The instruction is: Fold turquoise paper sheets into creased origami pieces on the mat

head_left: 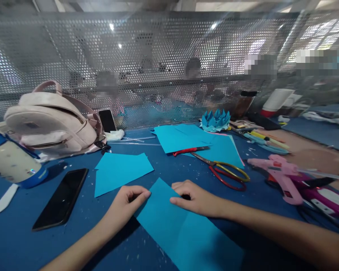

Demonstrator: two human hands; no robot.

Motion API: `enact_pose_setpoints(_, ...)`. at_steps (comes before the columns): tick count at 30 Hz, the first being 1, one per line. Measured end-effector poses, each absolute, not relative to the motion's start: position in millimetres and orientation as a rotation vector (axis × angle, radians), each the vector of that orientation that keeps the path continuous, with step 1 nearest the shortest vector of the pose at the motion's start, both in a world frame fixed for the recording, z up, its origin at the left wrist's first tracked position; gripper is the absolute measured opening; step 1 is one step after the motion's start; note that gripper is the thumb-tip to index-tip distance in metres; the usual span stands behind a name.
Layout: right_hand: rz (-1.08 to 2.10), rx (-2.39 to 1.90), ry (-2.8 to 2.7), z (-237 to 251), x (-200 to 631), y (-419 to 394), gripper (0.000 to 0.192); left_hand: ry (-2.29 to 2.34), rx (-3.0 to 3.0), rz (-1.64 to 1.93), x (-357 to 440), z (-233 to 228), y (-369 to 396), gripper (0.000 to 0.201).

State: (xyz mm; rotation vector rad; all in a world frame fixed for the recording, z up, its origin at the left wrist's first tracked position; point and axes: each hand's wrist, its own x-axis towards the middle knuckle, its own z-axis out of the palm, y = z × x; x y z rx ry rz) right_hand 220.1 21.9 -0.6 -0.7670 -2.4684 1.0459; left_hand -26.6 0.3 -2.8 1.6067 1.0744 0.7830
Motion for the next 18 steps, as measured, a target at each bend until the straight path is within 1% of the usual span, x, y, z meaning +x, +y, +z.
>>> enact_pose_setpoints(5,0.969,-0.878,-2.47,6,224,29,0.045,1.111,1.616,0.792,-28,-1,-1,0.027)
enact_pose_setpoints(10,0.799,-0.881,-2.615,12,221,24,0.043,1.106,1.608,0.797,-23,-2,-5,0.016)
enact_pose_setpoints(14,0.701,-0.999,-2.688,15,222,20,0.035,1.195,1.744,0.768,-24,0,-6,0.028)
enact_pose_setpoints(15,0.666,-1.049,-2.701,17,224,20,0.035,1.223,1.775,0.795,-26,1,-5,0.028)
enact_pose_setpoints(18,0.546,-1.169,-2.749,23,228,23,0.047,1.316,1.855,0.904,-37,7,1,0.023)
